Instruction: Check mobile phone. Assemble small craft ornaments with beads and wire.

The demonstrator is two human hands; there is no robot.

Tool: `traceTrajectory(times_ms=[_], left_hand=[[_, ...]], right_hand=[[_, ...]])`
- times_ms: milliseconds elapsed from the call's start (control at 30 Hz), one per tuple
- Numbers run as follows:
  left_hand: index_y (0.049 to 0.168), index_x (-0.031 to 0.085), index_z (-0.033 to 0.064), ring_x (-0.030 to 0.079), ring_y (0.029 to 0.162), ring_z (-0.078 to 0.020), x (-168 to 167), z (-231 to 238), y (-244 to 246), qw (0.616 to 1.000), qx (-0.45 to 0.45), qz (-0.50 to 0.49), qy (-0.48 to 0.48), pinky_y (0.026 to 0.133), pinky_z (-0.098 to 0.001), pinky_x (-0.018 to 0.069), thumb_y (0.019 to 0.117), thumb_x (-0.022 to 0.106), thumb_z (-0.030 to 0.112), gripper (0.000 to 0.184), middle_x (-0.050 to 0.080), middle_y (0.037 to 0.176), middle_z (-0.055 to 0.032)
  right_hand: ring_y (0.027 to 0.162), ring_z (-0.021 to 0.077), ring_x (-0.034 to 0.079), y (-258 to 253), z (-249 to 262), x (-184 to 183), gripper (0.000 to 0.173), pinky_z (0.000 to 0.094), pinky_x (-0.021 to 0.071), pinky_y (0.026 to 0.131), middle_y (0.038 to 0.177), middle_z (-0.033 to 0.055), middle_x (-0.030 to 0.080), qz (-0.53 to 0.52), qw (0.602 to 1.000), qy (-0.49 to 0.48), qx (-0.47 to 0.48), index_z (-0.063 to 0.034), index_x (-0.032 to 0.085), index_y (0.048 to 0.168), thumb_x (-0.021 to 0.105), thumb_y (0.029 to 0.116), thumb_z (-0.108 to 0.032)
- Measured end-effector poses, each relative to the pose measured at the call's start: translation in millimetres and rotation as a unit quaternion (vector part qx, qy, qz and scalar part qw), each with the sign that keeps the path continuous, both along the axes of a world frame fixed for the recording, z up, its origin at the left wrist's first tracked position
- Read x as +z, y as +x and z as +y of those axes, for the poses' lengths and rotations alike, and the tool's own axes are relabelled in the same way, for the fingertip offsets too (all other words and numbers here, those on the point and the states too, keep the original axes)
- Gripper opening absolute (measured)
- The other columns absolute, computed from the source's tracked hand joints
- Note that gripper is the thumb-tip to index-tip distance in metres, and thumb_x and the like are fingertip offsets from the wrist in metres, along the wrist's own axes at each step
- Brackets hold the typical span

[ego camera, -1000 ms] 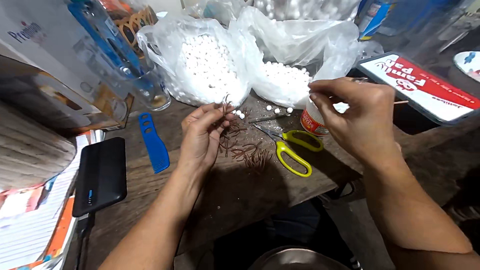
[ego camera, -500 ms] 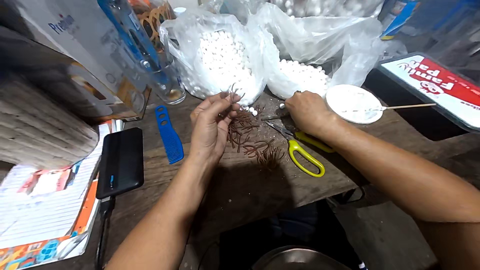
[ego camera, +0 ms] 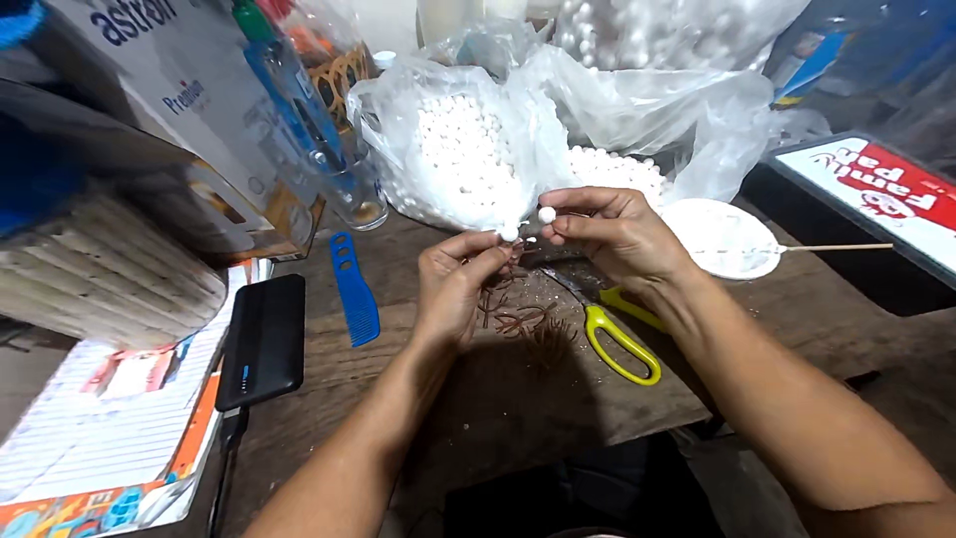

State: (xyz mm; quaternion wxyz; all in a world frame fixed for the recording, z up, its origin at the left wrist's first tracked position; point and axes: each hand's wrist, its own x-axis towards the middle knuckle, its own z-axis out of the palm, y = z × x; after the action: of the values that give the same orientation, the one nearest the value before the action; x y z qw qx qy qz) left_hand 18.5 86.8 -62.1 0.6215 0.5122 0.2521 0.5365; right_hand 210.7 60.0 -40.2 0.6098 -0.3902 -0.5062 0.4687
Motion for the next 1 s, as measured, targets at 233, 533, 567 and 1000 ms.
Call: traceTrajectory(times_ms=[233,533,567,1000], left_hand=[[0.087,0.076,0.0064,0.069,0.074,-0.0081,-0.5,-3.6,1.4,1.000,-0.005,-0.006,-0.001,0.071,-0.0233,0.0594,0.0908,0.058,-0.012,0.026,0.073,0.084,-0.0019],[0.087,0.075,0.0074,0.069,0.073,-0.0077,-2.4,-4.3,2.4,1.000,-0.011,-0.001,-0.002,0.071,-0.0234,0.0593,0.0910,0.057,-0.011,0.026,0.073,0.083,-0.0016],[0.087,0.075,0.0072,0.068,0.073,-0.0078,-2.4,-4.2,2.4,1.000,-0.010,-0.001,-0.002,0.071,-0.0233,0.0592,0.0913,0.057,-0.012,0.027,0.073,0.083,-0.0016],[0.088,0.077,0.0058,0.069,0.073,-0.0085,-2.7,-4.7,3.6,1.000,-0.009,-0.007,-0.002,0.072,-0.0239,0.0599,0.0904,0.058,-0.013,0.027,0.074,0.083,-0.0026]], right_hand=[[0.074,0.0062,0.070,0.3,-3.4,-7.6,0.029,0.0217,0.0605,0.073,0.087,0.0015,0.074,0.039,0.998,-0.007,0.054,-0.0044,0.073,0.103,0.054,0.0903,0.013],[0.073,0.0076,0.072,-4.1,-4.8,-7.1,0.030,0.0237,0.0623,0.074,0.085,0.0009,0.075,0.042,0.999,-0.019,0.020,-0.0022,0.075,0.103,0.053,0.0904,0.015],[0.074,0.0077,0.072,-4.3,-4.9,-6.5,0.030,0.0233,0.0623,0.074,0.086,0.0014,0.076,0.045,0.999,-0.021,0.018,-0.0010,0.074,0.104,0.052,0.0915,0.015],[0.073,0.0077,0.071,-3.0,-4.2,-10.5,0.030,0.0242,0.0617,0.073,0.082,0.0012,0.074,0.049,0.999,-0.007,0.020,-0.0027,0.075,0.102,0.060,0.0855,0.017]])
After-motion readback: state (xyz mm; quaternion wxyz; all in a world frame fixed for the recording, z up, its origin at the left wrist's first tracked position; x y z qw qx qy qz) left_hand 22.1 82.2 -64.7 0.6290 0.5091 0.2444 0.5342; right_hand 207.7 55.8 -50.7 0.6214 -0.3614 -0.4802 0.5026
